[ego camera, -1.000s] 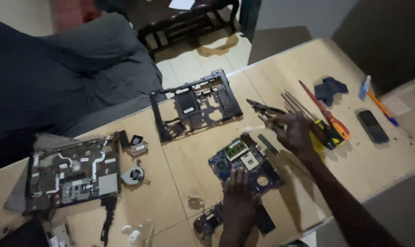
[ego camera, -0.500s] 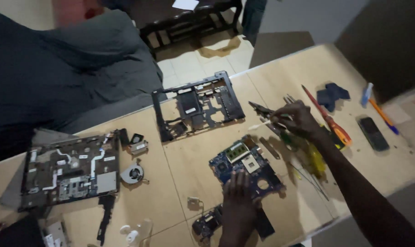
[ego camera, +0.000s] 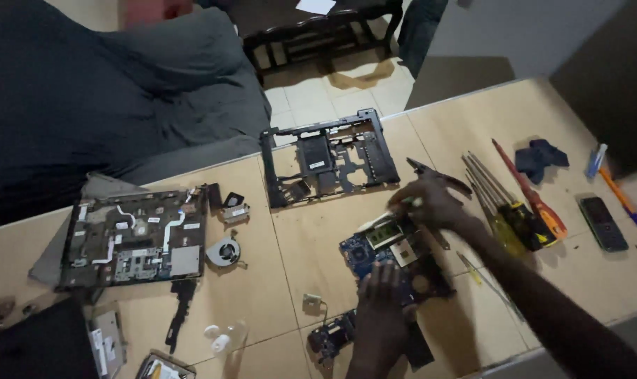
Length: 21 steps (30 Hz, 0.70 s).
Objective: The person cleans a disassembled laptop motherboard using a cotton swab. They wipe various components on the circuit board, including the CPU area and connectors, while holding the board with one hand.
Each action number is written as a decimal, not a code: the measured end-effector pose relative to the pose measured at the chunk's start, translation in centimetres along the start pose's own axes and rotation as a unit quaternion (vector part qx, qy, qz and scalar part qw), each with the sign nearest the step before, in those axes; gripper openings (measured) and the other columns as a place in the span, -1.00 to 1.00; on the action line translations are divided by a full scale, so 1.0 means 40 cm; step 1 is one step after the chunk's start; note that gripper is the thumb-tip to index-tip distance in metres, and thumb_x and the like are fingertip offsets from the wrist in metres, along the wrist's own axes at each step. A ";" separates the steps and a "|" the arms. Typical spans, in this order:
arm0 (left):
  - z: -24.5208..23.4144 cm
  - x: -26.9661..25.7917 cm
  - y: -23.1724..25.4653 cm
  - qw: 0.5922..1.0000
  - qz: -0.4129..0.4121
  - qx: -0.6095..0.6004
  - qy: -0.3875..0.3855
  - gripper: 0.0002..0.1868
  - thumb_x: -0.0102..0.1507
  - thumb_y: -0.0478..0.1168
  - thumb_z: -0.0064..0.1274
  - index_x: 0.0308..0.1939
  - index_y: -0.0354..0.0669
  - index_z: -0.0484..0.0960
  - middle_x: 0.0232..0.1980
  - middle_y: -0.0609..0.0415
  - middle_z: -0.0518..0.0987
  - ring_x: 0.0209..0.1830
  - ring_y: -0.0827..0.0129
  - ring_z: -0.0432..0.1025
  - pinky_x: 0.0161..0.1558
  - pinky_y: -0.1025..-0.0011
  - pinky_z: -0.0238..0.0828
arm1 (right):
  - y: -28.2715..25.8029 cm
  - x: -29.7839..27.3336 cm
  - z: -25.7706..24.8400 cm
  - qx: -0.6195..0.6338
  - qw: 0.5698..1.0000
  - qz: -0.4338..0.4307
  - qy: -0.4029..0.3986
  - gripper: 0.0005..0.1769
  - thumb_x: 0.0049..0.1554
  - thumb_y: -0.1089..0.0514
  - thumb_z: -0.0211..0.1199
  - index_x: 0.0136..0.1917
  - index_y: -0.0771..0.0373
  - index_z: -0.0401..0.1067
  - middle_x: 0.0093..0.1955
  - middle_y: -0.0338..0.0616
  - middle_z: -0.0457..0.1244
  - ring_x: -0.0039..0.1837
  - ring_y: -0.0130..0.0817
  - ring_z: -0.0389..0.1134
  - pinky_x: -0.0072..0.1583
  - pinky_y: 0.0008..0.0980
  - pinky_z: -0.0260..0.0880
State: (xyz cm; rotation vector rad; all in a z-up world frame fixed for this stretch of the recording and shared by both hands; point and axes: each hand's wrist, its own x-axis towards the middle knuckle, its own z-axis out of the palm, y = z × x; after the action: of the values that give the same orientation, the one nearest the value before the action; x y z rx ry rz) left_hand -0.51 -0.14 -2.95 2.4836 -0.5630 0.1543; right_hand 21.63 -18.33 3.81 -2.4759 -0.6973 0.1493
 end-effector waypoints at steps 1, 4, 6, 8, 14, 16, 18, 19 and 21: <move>0.024 -0.005 -0.003 0.999 0.015 0.009 0.028 -0.23 0.23 -0.03 -0.01 0.42 -0.40 0.20 0.56 -0.28 0.16 0.61 -0.18 -0.05 0.52 -0.05 -0.13 | -0.024 -0.008 0.037 0.036 0.997 -0.064 0.009 -0.89 0.04 0.06 0.45 -0.13 0.01 0.70 -0.21 -0.27 0.50 -0.20 -0.40 0.50 -0.12 -0.35 0.41; 0.020 0.000 0.023 0.999 0.021 -0.024 0.033 -0.22 0.14 -0.09 -0.02 0.39 -0.44 0.24 0.54 -0.33 0.18 0.59 -0.23 -0.01 0.49 -0.10 -0.11 | -0.053 -0.045 0.053 0.055 0.992 -0.111 0.033 -0.87 0.01 0.06 0.43 -0.14 0.03 0.69 -0.26 -0.24 0.47 -0.25 -0.34 0.45 -0.11 -0.32 0.33; -0.011 0.012 0.014 0.999 0.002 -0.048 0.019 -0.14 0.13 -0.09 -0.01 0.46 -0.43 0.17 0.56 -0.29 0.12 0.59 -0.23 -0.06 0.48 -0.13 -0.14 | -0.074 -0.036 0.033 0.046 0.991 -0.114 0.049 -0.85 -0.05 0.09 0.45 -0.15 0.02 0.69 -0.24 -0.25 0.48 -0.22 -0.31 0.46 -0.04 -0.30 0.32; -0.022 0.002 0.027 1.000 0.005 -0.005 0.002 -0.11 0.28 0.02 0.11 0.52 -0.39 0.10 0.59 -0.21 0.09 0.63 -0.16 -0.13 0.49 -0.07 -0.11 | -0.093 -0.068 -0.003 0.083 0.988 -0.070 0.111 -0.86 0.01 0.22 0.42 -0.12 0.04 0.68 -0.20 -0.21 0.47 -0.21 -0.39 0.44 -0.11 -0.28 0.32; -0.001 -0.005 0.020 1.000 0.004 0.008 -0.003 -0.16 0.18 -0.15 0.04 0.47 -0.47 0.11 0.60 -0.25 0.02 0.64 -0.17 -0.16 0.53 -0.06 -0.15 | -0.117 -0.084 0.089 0.009 0.995 0.020 0.102 -0.72 -0.04 0.21 0.37 -0.06 -0.07 0.69 -0.21 -0.26 0.44 -0.08 -0.23 0.25 0.08 -0.15 0.06; -0.010 -0.004 0.025 1.000 0.004 -0.001 0.013 -0.24 0.20 -0.16 0.01 0.41 -0.52 0.21 0.54 -0.34 0.13 0.61 -0.22 -0.09 0.52 -0.07 -0.14 | -0.135 -0.078 0.098 -0.013 0.998 0.031 0.054 -0.65 -0.07 0.25 0.39 -0.04 -0.14 0.68 -0.16 -0.31 0.46 -0.04 -0.15 0.24 0.04 -0.10 0.10; -0.020 -0.001 0.019 1.000 0.017 -0.012 0.023 -0.32 0.21 -0.17 -0.01 0.34 -0.56 0.31 0.48 -0.42 0.24 0.58 -0.26 -0.02 0.52 -0.09 -0.14 | -0.141 -0.070 0.105 -0.037 0.998 0.052 0.014 -0.57 -0.10 0.29 0.41 -0.03 -0.21 0.67 -0.12 -0.36 0.47 0.00 -0.07 0.24 0.00 -0.06 0.15; -0.018 -0.001 0.023 1.000 0.015 -0.009 0.023 -0.38 0.19 -0.21 -0.05 0.28 -0.54 0.35 0.45 -0.42 0.26 0.59 -0.26 -0.02 0.51 -0.11 -0.12 | -0.136 -0.071 0.105 -0.014 0.999 0.014 0.047 -0.80 0.01 0.10 0.37 -0.09 -0.18 0.68 -0.22 -0.34 0.45 -0.10 -0.17 0.29 0.06 -0.09 0.14; -0.017 0.000 0.028 1.000 0.009 -0.005 0.024 -0.43 0.17 -0.26 -0.08 0.23 -0.52 0.38 0.43 -0.42 0.27 0.59 -0.27 -0.02 0.51 -0.14 -0.10 | -0.151 -0.080 0.094 0.010 0.997 -0.026 0.077 -0.85 0.12 -0.10 0.33 -0.15 -0.15 0.68 -0.33 -0.31 0.43 -0.20 -0.26 0.34 0.11 -0.12 0.14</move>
State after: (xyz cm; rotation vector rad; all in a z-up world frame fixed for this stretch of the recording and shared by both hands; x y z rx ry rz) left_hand -0.96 -0.57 -1.80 2.4584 -0.5653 0.2172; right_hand 15.24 -13.86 3.80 -2.4168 -0.6905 -0.0526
